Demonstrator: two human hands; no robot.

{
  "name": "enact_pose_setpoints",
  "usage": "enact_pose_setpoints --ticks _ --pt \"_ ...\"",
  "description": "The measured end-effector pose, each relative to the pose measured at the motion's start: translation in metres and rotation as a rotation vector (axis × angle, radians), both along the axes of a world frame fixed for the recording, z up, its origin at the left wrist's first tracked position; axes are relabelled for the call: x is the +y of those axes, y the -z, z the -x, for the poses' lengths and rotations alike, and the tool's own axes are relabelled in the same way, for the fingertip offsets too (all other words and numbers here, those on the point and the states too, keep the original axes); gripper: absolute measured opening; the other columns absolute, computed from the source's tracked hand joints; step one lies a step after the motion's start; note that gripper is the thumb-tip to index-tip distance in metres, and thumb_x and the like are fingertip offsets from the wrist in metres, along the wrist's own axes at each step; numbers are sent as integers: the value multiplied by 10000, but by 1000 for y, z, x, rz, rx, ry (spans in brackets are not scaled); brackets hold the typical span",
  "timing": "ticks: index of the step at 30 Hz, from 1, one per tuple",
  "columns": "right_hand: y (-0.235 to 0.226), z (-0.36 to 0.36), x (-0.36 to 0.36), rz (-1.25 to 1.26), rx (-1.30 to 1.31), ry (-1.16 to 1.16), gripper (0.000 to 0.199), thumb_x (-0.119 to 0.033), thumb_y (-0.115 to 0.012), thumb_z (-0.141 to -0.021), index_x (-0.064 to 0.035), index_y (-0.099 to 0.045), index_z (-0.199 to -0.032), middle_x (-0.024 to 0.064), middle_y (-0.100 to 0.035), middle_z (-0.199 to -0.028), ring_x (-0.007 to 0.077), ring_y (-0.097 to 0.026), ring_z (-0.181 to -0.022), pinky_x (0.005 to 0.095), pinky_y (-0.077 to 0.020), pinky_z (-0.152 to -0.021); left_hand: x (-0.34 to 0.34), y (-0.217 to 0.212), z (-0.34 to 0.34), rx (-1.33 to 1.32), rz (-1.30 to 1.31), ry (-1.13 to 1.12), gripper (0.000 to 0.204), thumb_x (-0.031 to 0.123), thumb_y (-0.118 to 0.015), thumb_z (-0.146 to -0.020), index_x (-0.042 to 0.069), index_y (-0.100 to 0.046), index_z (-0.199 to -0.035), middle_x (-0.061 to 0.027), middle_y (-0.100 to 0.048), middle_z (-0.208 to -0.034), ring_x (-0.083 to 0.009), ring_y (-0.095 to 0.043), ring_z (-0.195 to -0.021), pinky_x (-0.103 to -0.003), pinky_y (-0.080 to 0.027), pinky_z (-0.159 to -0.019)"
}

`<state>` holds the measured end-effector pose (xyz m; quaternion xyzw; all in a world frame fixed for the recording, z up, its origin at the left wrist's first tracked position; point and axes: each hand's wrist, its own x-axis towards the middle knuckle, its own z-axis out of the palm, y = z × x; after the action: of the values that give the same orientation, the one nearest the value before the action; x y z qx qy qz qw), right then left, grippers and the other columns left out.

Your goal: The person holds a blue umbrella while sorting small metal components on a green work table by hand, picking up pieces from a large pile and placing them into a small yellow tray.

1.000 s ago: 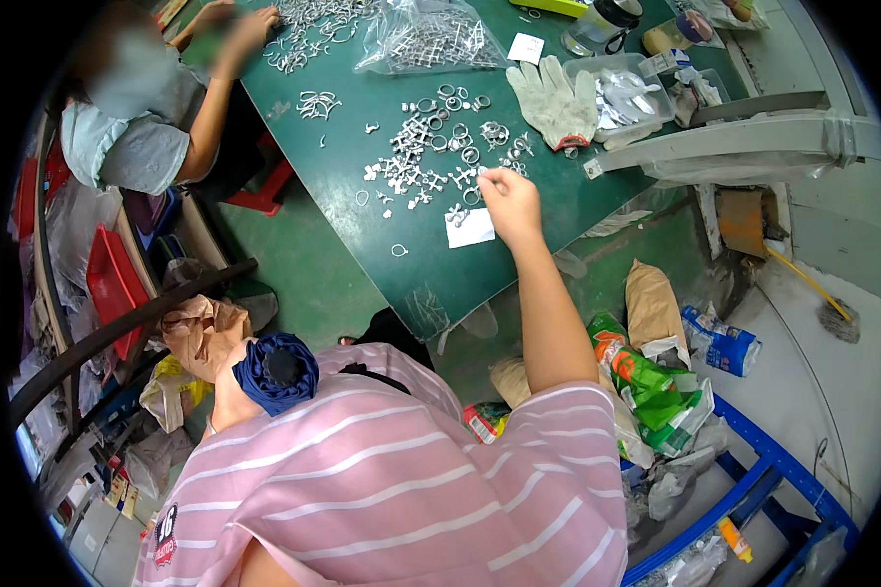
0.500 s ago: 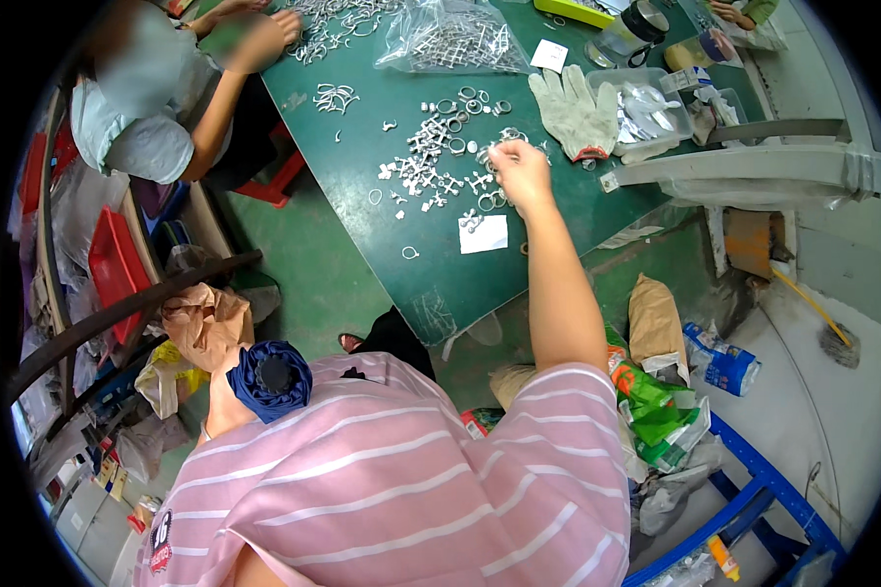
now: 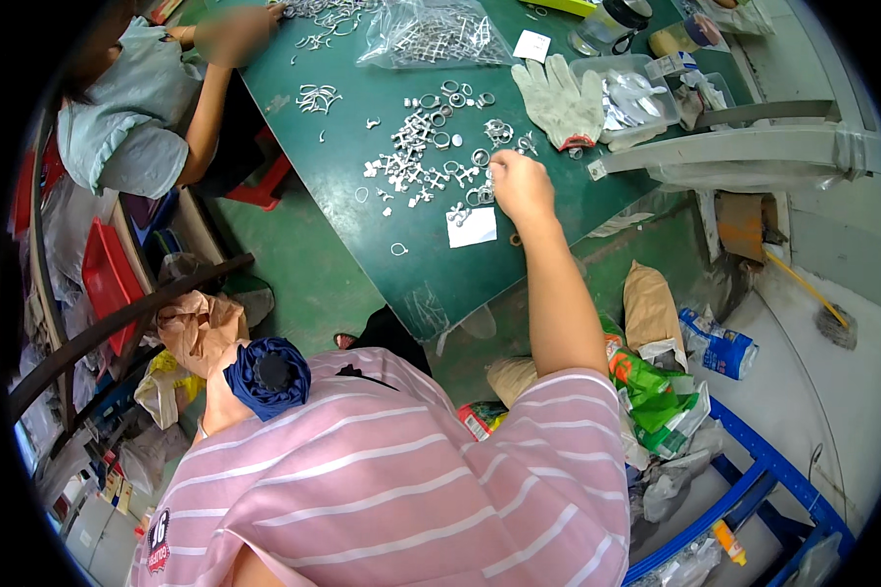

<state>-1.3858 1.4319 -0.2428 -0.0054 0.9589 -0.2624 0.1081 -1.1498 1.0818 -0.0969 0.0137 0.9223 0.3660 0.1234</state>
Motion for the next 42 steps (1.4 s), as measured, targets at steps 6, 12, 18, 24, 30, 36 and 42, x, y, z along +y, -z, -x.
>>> enact_pose_setpoints --ticks 6,12,18,24,30,36,42 --pt "6 12 -17 -294 -101 -76 153 -220 -594 -806 -110 -644 -900 123 -649 -933 311 -616 -897 430 -487 -753 -1 0 3 -14 -50 -7 376 111 -781 -571 63 -578 -884 -104 -593 -806 -289 -595 -729 -326 -478 -651" --pt "1 -6 -36 -231 15 -204 191 -242 -601 -811 -76 -608 -904 152 -646 -905 327 -627 -852 428 -500 -725 -2 5 0 -7 -22 -22 379 100 -780 -560 69 -579 -880 -103 -590 -786 -287 -598 -719 -332 -480 -643" --pt "-4 -4 -49 -376 -159 -177 261 -239 -652 -737 -33 -605 -891 157 -654 -866 308 -644 -824 402 -509 -717 4 -1 8 2 -87 -44 366 96 -771 -560 70 -570 -865 -102 -583 -769 -295 -595 -713 -337 -481 -635" --pt "-6 -23 -27 72 -239 -99 303 -266 -680 -648 -30 -604 -823 138 -645 -761 299 -627 -726 378 -496 -673 -2 6 1 15 -94 -64 355 93 -762 -570 67 -567 -866 -103 -581 -768 -299 -592 -709 -337 -478 -637" --pt "0 -86 -56 -9 -291 -342 287 -276 -682 -684 -63 -590 -852 130 -641 -770 312 -624 -750 410 -493 -675 0 3 3 -9 -141 -85 354 89 -766 -567 71 -569 -861 -100 -580 -765 -293 -591 -705 -334 -476 -633" --pt "-14 -64 -61 -227 -215 -75 491 -358 -683 -745 -54 -454 -1056 204 -640 -874 386 -620 -819 475 -488 -697 -2 1 0 2 -116 -93 348 84 -768 -568 75 -572 -856 -97 -581 -761 -292 -587 -698 -333 -471 -622" --pt "10 -56 -31 -2 -173 5 315 -207 -623 -735 -7 -534 -961 231 -630 -866 402 -616 -804 441 -492 -728 -6 2 -3 29 -135 -68 364 88 -771 -563 72 -571 -867 -99 -580 -765 -292 -588 -712 -336 -471 -630"
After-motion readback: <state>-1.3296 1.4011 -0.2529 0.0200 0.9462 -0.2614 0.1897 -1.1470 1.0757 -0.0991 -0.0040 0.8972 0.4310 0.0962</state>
